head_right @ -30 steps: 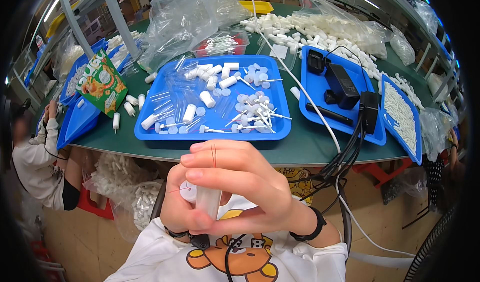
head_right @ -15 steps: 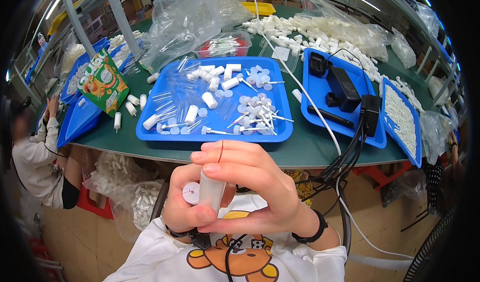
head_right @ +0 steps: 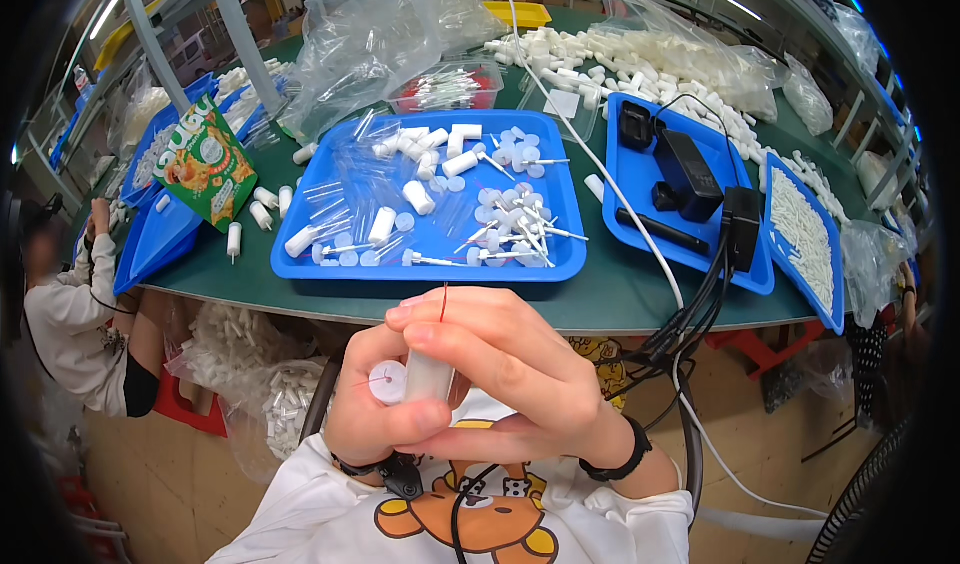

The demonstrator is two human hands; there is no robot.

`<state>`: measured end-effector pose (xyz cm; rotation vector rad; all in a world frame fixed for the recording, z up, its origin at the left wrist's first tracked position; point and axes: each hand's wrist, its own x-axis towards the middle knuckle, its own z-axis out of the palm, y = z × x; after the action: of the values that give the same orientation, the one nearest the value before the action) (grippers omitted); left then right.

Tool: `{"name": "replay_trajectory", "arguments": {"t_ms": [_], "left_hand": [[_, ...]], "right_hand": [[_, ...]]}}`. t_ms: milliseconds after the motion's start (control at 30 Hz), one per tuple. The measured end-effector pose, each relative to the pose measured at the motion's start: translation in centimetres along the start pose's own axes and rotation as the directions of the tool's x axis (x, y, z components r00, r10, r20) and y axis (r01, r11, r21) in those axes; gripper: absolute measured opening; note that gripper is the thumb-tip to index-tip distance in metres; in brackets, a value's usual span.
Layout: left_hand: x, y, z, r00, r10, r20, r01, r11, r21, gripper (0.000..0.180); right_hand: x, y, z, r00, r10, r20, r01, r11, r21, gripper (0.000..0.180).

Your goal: The person assembles small white cylindrical candles by inserting red wicks into the base and then screwing on a translucent plastic cap. The person handles the components one at a time, repeating the process for multiple units.

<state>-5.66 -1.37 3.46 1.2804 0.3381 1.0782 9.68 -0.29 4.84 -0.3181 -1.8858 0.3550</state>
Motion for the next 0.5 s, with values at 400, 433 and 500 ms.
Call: {"name": "replay_trajectory", "arguments": {"t_ms": [400,433,500], "left_hand": [[0.1,0.3,-0.5,0.992,-0.12,-0.05,0.114,0.987,-0.114,0.029],[0.1,0.3,-0.4,0.992,-0.103,-0.068,0.097,0.991,-0.088,0.027],[0.3,0.3,0.1,0.992,-0.069,-0.102,0.066,0.997,-0.034,0.023]], "right_hand": [[-0.7,1.1,-0.1,0.991,0.127,0.042,-0.134,0.958,0.254,0.079],[-0.8,1.2,0.0,0.991,0.127,0.028,-0.13,0.948,0.292,0.082],[-0.8,1.0,0.0,0.991,0.132,0.009,-0.128,0.938,0.321,0.085]]}}
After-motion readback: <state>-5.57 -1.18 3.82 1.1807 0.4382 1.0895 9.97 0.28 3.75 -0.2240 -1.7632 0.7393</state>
